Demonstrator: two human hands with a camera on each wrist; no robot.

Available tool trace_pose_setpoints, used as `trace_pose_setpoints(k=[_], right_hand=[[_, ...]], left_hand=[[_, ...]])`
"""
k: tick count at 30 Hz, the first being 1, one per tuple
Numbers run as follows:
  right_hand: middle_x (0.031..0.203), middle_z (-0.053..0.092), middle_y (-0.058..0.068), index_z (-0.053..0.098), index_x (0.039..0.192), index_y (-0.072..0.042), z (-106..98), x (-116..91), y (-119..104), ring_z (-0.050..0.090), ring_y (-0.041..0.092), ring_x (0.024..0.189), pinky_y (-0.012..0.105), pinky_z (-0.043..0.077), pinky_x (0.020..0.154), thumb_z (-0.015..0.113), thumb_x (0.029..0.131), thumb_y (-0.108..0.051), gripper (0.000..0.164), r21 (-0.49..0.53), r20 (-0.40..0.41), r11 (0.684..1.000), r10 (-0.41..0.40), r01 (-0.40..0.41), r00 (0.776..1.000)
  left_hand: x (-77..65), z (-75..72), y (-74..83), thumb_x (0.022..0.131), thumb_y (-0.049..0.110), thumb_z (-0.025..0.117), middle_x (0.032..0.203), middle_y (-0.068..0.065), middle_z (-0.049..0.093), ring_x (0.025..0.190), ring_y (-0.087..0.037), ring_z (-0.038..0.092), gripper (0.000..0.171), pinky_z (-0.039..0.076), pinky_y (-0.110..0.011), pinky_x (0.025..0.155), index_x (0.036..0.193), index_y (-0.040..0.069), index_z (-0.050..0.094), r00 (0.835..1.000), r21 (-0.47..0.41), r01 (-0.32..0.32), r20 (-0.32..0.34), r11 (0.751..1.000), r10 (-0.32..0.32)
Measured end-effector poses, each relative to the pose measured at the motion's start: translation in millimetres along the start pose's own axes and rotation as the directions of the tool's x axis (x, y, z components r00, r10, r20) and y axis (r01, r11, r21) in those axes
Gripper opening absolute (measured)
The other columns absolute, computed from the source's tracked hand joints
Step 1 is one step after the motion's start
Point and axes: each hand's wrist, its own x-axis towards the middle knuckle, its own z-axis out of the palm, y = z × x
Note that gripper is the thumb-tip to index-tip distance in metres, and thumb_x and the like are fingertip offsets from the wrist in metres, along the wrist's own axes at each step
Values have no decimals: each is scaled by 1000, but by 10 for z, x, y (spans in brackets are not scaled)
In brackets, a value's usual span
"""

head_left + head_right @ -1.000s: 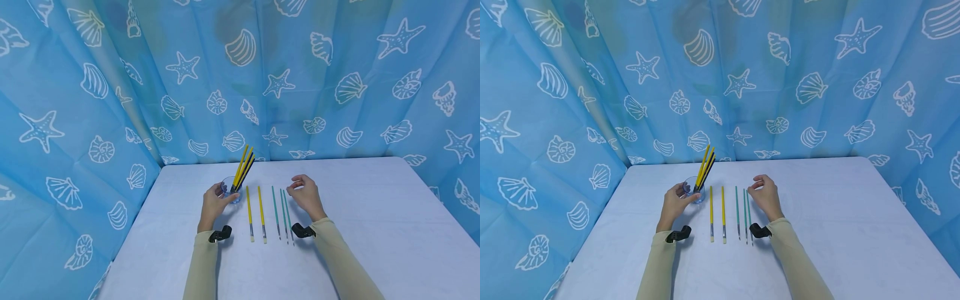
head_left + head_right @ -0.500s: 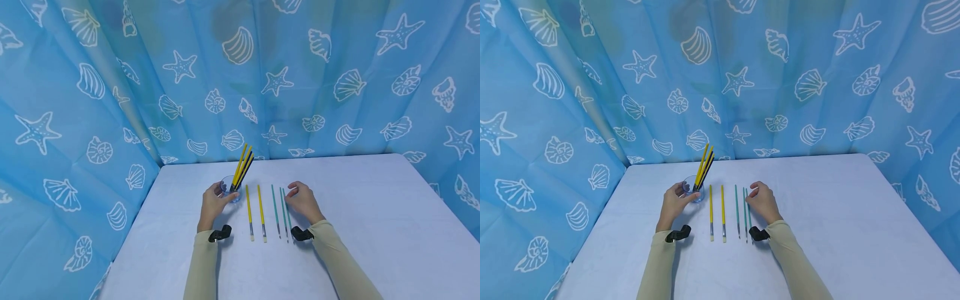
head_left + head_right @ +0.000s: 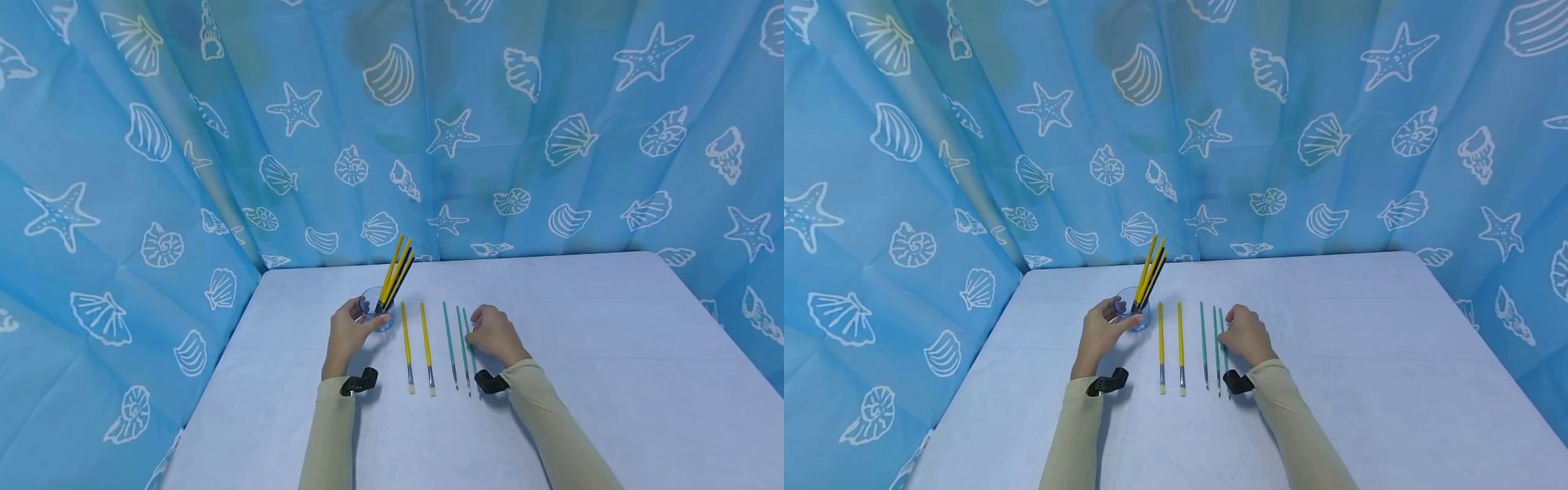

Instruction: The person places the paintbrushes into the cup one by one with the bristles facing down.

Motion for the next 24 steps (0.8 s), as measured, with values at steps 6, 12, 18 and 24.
trace_pose_setpoints(k=[6, 12, 18, 24], right_hand=[[92, 67, 14, 63, 108, 2, -56, -42, -46, 59, 26, 76, 35, 47, 64, 79, 84, -19, 36, -150, 5, 988, 41, -40, 999], [84, 63, 12, 63, 99, 1, -56, -48, -40, 58, 26, 73, 36, 45, 64, 80, 82, -22, 33, -216, 14, 974, 66, -61, 998], [84, 64, 14, 64, 101, 3, -58, -39, -10, 58, 27, 71, 41, 49, 66, 80, 82, -21, 35, -245, -14, 966, 77, -78, 997], [91, 69, 17, 67, 108, 5, -55, -33, -13, 63, 30, 77, 49, 56, 76, 81, 82, -18, 38, -269, -47, 959, 74, -84, 996]], left_hand=[[8, 5, -5, 78, 35, 91, 146, -21, 61, 137, -35, 59, 86, 52, -45, 114, 148, 2, 52, 1000, -4, -9, 1, 1000, 9], [3, 11, -30, 78, 38, 91, 146, -21, 61, 136, -35, 60, 88, 53, -45, 114, 149, 2, 52, 1000, -7, -15, 0, 1000, 15], [-12, 9, -37, 77, 39, 91, 145, -21, 62, 136, -35, 60, 89, 53, -44, 113, 148, 1, 52, 999, -8, -31, 8, 999, 31], [-6, -8, -25, 77, 38, 92, 146, -22, 61, 137, -36, 59, 90, 53, -45, 114, 148, 1, 51, 1000, -15, -29, 8, 999, 29]])
